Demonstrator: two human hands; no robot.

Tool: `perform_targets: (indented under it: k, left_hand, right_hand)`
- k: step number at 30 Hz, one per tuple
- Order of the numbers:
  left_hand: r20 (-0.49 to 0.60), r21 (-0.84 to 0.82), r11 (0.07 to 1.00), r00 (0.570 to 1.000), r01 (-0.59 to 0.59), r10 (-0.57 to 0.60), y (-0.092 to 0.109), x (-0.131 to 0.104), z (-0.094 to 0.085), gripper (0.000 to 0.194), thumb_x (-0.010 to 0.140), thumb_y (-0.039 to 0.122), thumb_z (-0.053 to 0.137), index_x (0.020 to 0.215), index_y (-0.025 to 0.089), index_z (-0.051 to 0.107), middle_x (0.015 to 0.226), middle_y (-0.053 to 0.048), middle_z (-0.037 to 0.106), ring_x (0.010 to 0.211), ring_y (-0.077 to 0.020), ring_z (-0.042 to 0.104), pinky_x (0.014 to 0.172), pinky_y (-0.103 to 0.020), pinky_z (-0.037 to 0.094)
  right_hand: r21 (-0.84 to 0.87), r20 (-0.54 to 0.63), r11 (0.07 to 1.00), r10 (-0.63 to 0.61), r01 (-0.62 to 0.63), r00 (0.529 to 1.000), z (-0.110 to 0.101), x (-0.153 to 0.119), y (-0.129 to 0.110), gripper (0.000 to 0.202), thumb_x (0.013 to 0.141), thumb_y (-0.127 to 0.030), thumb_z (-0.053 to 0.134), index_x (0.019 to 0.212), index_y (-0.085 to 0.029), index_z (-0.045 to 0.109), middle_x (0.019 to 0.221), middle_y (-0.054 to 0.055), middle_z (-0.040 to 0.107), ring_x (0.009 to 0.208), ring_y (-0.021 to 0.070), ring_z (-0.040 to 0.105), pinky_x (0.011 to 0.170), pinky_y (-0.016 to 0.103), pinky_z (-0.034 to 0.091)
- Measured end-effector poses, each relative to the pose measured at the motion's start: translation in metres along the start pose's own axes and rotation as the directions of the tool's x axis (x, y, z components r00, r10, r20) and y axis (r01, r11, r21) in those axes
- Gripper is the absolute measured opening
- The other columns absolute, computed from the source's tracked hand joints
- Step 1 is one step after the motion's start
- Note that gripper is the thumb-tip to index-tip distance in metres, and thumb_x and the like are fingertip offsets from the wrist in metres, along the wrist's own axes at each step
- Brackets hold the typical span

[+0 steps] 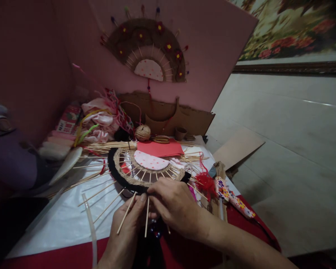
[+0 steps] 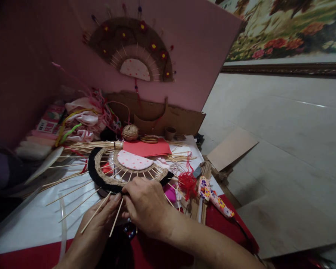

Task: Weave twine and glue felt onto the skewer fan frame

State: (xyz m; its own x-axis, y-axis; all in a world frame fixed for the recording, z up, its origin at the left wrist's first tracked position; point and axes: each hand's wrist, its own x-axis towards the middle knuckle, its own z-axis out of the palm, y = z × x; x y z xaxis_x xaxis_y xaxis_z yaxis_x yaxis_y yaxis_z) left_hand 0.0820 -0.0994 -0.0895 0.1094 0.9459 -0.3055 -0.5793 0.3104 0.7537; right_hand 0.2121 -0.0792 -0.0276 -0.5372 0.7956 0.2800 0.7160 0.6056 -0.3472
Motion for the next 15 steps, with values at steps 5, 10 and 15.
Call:
perform_targets:
  k: [5, 10, 15]
  left_hand:
    - [-0.006, -0.004, 0.999, 0.999, 0.036, -0.036, 0.003, 0.001, 0.002, 0.034, 0.067, 0.034, 0.07, 0.094, 0.016, 0.066, 0.076, -0.006, 0.071, 0.063, -0.0197, 0.066, 0.052, -0.026, 0.051]
    - [0.0, -0.001, 1.0, 1.0, 0.031, -0.031, 0.004, 0.0, 0.002, 0.036, 0.066, 0.035, 0.071, 0.095, 0.014, 0.066, 0.076, -0.008, 0.071, 0.061, -0.0196, 0.065, 0.053, -0.027, 0.051]
    - [0.037, -0.008, 1.0, 0.999, 0.028, -0.027, 0.005, -0.004, 0.004, 0.026, 0.071, 0.035, 0.067, 0.087, 0.015, 0.066, 0.078, -0.007, 0.071, 0.056, -0.0148, 0.062, 0.051, -0.024, 0.048]
  right_hand:
    - [-0.034, -0.024, 0.999, 0.009, -0.009, 1.0, 0.0, 0.001, 0.002, 0.009, 0.084, -0.016, 0.047, 0.086, -0.016, 0.056, 0.082, 0.004, 0.058, 0.076, 0.015, 0.051, 0.068, 0.027, 0.037]
    - [0.037, -0.033, 0.999, 0.033, -0.032, 0.999, -0.001, -0.003, 0.001, 0.008, 0.085, -0.014, 0.045, 0.082, -0.016, 0.053, 0.08, 0.003, 0.056, 0.074, 0.0139, 0.049, 0.068, 0.026, 0.037]
    - [0.179, -0.017, 0.983, 0.048, -0.044, 0.999, -0.007, -0.01, -0.001, 0.009, 0.085, -0.015, 0.045, 0.079, -0.017, 0.051, 0.078, 0.002, 0.056, 0.074, 0.0131, 0.05, 0.069, 0.026, 0.037]
